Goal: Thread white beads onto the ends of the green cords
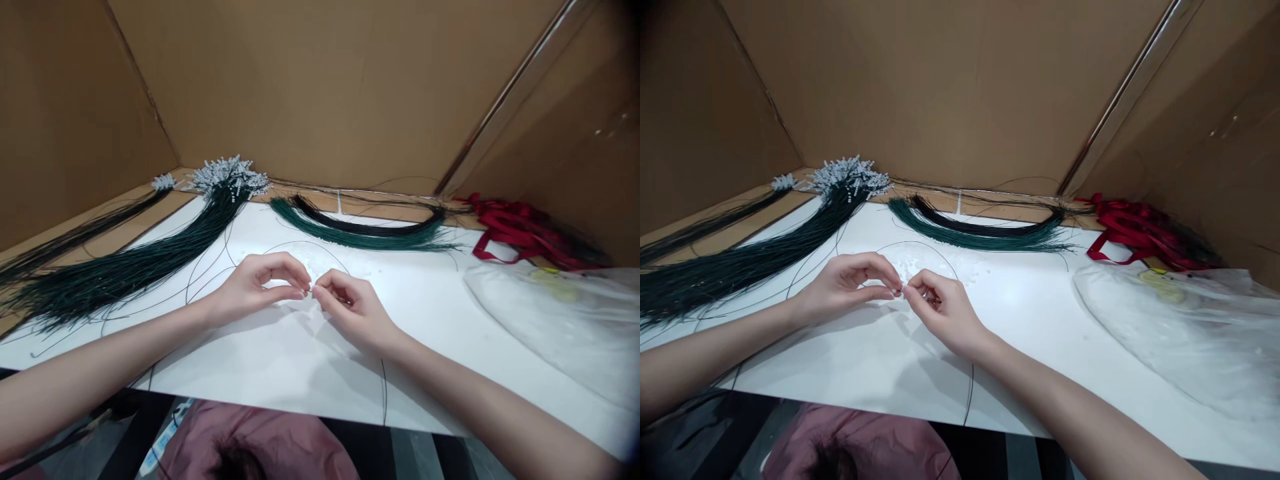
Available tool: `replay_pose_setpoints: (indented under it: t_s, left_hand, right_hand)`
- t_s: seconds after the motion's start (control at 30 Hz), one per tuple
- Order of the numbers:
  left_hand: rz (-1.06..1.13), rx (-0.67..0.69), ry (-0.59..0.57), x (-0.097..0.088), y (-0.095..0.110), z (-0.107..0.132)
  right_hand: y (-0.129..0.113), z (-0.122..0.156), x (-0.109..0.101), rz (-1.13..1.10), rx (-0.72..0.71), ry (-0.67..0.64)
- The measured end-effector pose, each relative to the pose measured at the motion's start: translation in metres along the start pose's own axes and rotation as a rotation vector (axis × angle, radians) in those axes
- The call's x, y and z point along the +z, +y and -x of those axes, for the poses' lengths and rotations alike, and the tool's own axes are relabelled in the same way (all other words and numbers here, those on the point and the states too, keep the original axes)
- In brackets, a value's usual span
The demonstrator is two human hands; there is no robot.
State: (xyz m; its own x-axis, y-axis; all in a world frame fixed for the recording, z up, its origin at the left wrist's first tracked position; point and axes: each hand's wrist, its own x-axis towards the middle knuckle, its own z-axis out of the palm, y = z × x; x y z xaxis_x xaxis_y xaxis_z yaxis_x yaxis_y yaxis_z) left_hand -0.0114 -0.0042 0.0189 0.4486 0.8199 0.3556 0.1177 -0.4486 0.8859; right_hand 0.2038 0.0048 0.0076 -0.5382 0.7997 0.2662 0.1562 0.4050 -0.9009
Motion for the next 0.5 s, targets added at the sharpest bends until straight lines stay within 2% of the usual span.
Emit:
replay_pose_setpoints:
  t_s: [0.13, 0.5]
  left_hand:
    - [-0.048, 0.019, 0.019, -0.0005, -0.0004, 0.0004]
    - [0.082, 0.029, 0.013, 0.0034, -0.0052, 0.0004]
  right_hand:
    - [0.0000, 0.0009, 0.0011, 0.018, -0.017, 0.009]
    - [0.0005, 0.0011, 0.0022, 0.048, -0.094, 0.014]
